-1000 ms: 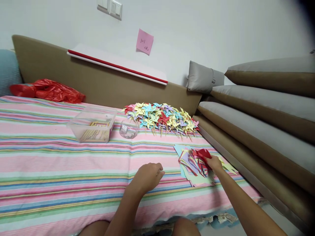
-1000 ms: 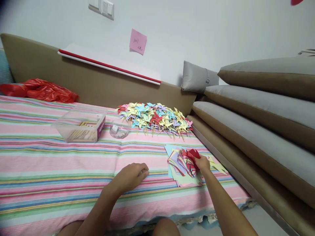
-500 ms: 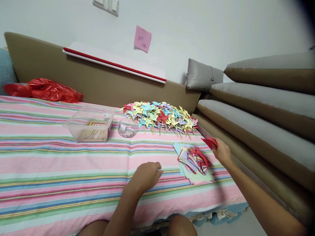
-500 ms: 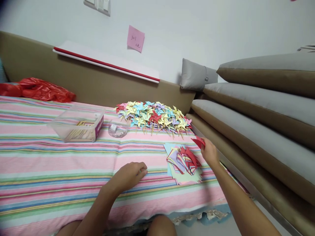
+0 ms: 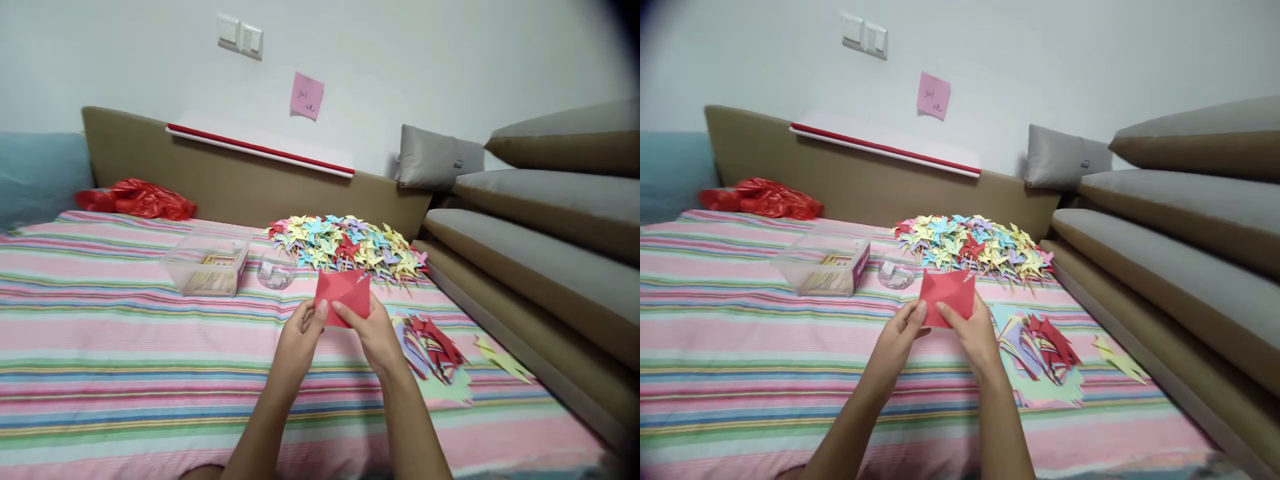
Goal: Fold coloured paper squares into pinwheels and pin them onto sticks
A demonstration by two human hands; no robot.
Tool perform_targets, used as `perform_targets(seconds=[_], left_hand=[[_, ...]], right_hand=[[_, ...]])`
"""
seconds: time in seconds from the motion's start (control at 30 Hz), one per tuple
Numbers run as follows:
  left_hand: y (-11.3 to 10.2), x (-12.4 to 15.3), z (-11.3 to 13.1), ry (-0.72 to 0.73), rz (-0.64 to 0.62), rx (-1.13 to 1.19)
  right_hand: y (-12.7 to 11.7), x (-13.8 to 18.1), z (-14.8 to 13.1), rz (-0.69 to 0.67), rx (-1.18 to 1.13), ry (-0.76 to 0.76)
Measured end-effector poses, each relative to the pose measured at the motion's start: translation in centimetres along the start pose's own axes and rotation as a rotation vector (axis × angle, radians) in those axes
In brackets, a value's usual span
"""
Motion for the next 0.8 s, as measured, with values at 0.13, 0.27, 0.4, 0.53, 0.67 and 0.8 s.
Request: perform_targets(seconds=[0.13, 0.27, 0.4, 0.53, 0.67, 0.8], left_hand=[[-2.2, 0.2, -0.5, -0.034, 0.170, 0.173], [-3.0, 0.6, -1.4, -0.112, 0.305, 0.295], [-2.5, 0.6, -1.4, -0.131, 0.343, 0.327], [-2.3, 0.9, -1.5, -0.153, 0.344, 0.292], [-2.9, 1.1, -1.1, -0.116, 0.422, 0.287], [-3.3, 1.1, -0.8, -0.096, 0.496, 0.299]], right_hand=[[4.5, 0.6, 2.3, -0.235, -0.033, 0.113], [3.5, 0.2, 4.7, -0.180, -0.258, 0.225], [1.7, -0.6, 5.3, -0.027, -0.318, 0.201], [1.2, -0.5, 4.1, 0.005, -0.267, 0.136], [0.8, 0.5, 2.5, -0.023, -0.278, 0.025], [1.0, 1.7, 1.3, -0.094, -0.157, -0.159]])
Point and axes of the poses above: each hand's wrist, its own x-axis away from the middle knuckle, its own y-axis out of the palm, z = x × y, the point moved 9 cm from there along -x, towards the middle knuckle, and after that the axes turned 11 degrees about y, right-handed, at the moved point
